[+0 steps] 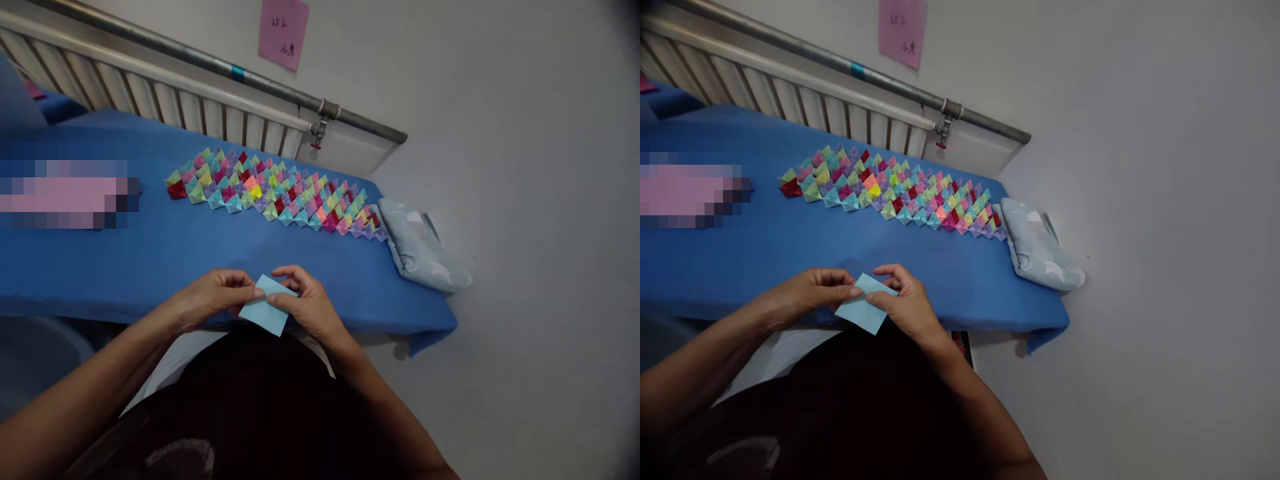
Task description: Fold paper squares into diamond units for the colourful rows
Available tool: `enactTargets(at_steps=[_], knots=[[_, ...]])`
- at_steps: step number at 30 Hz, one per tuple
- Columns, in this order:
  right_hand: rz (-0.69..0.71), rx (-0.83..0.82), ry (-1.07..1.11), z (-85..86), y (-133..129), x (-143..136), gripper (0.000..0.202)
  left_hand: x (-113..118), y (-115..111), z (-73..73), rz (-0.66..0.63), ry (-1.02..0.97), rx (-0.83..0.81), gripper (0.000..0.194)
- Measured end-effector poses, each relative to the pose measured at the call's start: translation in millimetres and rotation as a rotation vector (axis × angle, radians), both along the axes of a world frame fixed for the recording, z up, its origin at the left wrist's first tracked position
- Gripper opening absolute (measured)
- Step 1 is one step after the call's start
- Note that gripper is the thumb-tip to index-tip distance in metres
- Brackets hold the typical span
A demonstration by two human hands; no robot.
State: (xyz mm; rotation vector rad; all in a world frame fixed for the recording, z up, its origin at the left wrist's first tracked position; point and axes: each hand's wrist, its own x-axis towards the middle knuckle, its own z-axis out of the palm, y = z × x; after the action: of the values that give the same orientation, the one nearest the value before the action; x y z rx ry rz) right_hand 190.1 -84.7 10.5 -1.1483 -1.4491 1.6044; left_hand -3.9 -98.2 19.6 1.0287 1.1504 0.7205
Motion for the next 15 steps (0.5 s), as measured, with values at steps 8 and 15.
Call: enactTargets(at_steps=[8, 15], knots=[[-0.076, 0.010, 0.003, -3.6, -0.9, 1.8, 0.024, 2.2, -3.5, -8.7, -0.024, -0.022, -0.033, 0.024], [-0.061, -0.029, 0.010, -6.7, -0.5, 8.0, 0.037, 2.4, -4.3, -14.0, 0.001, -0.034, -0.064, 0.028]])
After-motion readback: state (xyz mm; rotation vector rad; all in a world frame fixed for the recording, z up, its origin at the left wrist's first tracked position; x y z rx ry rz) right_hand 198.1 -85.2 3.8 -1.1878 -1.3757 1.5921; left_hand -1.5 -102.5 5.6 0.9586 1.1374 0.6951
